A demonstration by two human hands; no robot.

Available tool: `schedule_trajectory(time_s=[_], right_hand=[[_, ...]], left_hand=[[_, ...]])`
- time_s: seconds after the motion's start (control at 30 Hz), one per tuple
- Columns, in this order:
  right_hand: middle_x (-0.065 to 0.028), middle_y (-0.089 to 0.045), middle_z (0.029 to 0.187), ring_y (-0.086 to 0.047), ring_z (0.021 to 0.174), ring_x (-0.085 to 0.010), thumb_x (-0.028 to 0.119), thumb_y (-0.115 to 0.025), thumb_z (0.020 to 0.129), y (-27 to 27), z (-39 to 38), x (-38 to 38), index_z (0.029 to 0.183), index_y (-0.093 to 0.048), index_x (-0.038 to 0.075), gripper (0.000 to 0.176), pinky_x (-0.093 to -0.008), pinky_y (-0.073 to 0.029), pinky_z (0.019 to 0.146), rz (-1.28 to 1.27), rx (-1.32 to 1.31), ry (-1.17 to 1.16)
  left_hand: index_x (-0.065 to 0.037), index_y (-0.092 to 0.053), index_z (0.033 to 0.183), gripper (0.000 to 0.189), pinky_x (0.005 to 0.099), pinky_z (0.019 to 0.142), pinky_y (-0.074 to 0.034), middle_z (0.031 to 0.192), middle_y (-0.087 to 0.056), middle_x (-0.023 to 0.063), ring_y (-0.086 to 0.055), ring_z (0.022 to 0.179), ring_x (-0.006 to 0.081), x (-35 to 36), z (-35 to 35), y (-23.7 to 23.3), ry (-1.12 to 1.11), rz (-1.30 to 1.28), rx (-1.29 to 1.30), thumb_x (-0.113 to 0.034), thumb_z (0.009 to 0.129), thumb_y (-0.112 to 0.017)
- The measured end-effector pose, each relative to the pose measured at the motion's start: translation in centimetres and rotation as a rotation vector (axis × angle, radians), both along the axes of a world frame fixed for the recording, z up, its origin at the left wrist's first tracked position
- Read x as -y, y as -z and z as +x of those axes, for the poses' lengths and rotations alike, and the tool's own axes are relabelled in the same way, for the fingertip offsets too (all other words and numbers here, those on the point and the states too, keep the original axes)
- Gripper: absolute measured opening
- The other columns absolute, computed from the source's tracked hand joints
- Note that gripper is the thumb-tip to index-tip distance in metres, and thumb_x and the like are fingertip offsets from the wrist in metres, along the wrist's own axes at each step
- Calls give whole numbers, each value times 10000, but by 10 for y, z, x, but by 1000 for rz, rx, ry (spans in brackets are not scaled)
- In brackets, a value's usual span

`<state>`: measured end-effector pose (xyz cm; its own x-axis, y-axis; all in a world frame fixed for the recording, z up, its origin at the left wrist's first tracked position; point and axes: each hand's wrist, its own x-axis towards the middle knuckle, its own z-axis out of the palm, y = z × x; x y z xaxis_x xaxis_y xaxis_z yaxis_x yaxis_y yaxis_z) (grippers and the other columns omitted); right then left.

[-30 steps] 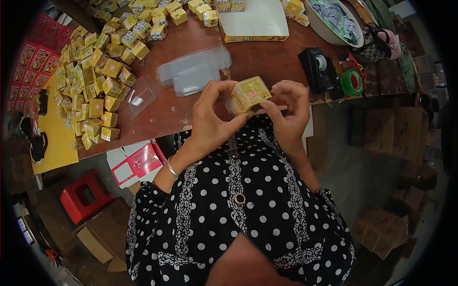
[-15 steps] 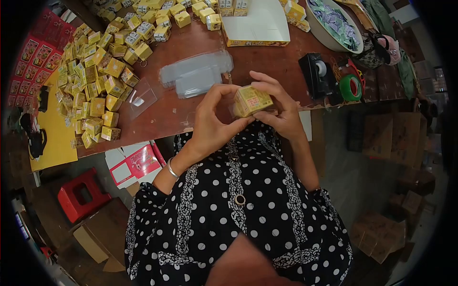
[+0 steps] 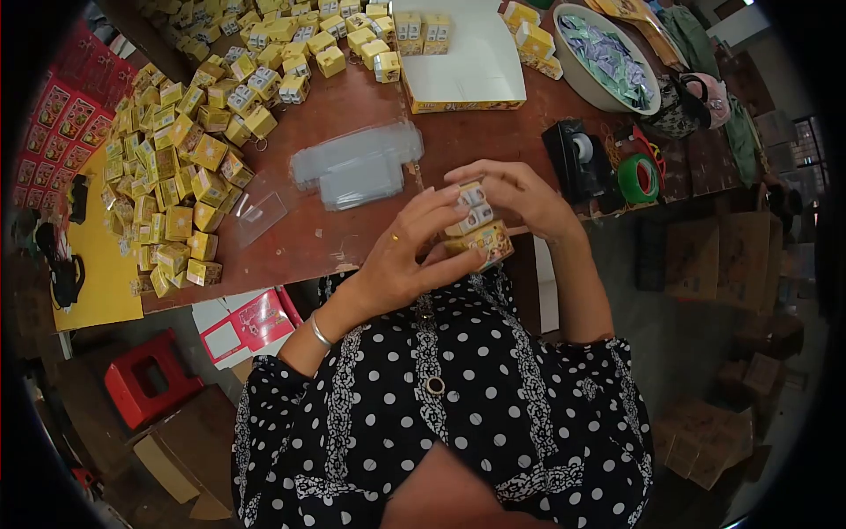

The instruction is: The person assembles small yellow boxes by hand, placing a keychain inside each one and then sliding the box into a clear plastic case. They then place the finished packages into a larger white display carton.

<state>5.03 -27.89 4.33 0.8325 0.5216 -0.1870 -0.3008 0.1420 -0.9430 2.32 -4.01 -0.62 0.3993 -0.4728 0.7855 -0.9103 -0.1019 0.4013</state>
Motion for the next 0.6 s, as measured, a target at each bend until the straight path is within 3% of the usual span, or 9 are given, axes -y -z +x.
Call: schedule_trajectory(time_s=[0.03,0.1,0.17,0.2,0.27,0.33,0.4,0.5,0.6], right_hand=[[-47,-712,1054,-630,842,-57,425,-650,995,4,8,1,1314,-620,-32,558,-177,-471,642,-79,35,-68],[-46,-725,1088,-643,881,-47,273,-788,904,-4,25,8,1275,-660,6,475,-179,-476,632,-236,97,-132],[-41,-725,1092,-657,936,-75,278,-780,908,-32,42,21,1279,-648,7,477,-203,-515,694,-274,212,-41],[-30,-714,1097,-653,940,-81,233,-799,892,-30,61,35,1255,-637,13,454,-216,-528,711,-371,257,79],[-78,-693,1146,-669,858,-93,97,-806,877,-23,101,47,1251,-610,-3,434,-225,-536,681,-386,438,381],[-95,-687,1138,-685,882,-118,83,-818,856,-5,146,59,1234,-600,16,441,-243,-551,701,-412,516,446],[-122,-690,1141,-714,908,-167,70,-812,856,13,186,64,1256,-597,27,456,-289,-571,733,-807,739,685],[-91,-690,1081,-716,989,-188,77,-802,874,32,227,65,1297,-589,53,475,-304,-580,799,-809,679,650],[-131,-743,1032,-750,926,-217,87,-818,826,51,263,69,1287,-592,34,516,-336,-579,805,-892,719,629]], left_hand=[[-202,-698,1287,551,517,1163,-403,1506,-452,147,-489,1378,415,1,-4,-4,24,-14,-155,-39,775,-821],[-184,-672,1324,589,508,1165,-403,1521,-436,156,-482,1388,411,2,3,6,-40,-28,-82,-34,774,-820],[-113,-597,1398,661,489,1139,-433,1514,-446,173,-469,1408,394,-4,16,6,-223,40,-2,3,780,-802],[-113,-597,1398,661,489,1139,-433,1514,-446,173,-469,1408,394,-10,20,7,-230,35,1,3,780,-802],[-74,-568,1415,660,471,1111,-458,1485,-472,182,-485,1391,385,-18,22,8,-331,136,-292,26,796,-774],[-61,-594,1369,586,453,1074,-484,1434,-513,183,-524,1338,396,-21,23,18,-360,121,-336,39,813,-749],[-39,-603,1322,522,448,1043,-499,1386,-554,182,-566,1280,392,-24,24,32,-357,168,-387,36,825,-743],[-25,-608,1283,464,450,1016,-511,1351,-574,183,-589,1231,393,-27,24,40,-345,177,-430,34,839,-731],[-17,-609,1273,444,449,1009,-516,1336,-576,184,-592,1216,395,-30,22,47,-345,200,-476,28,847,-723]])
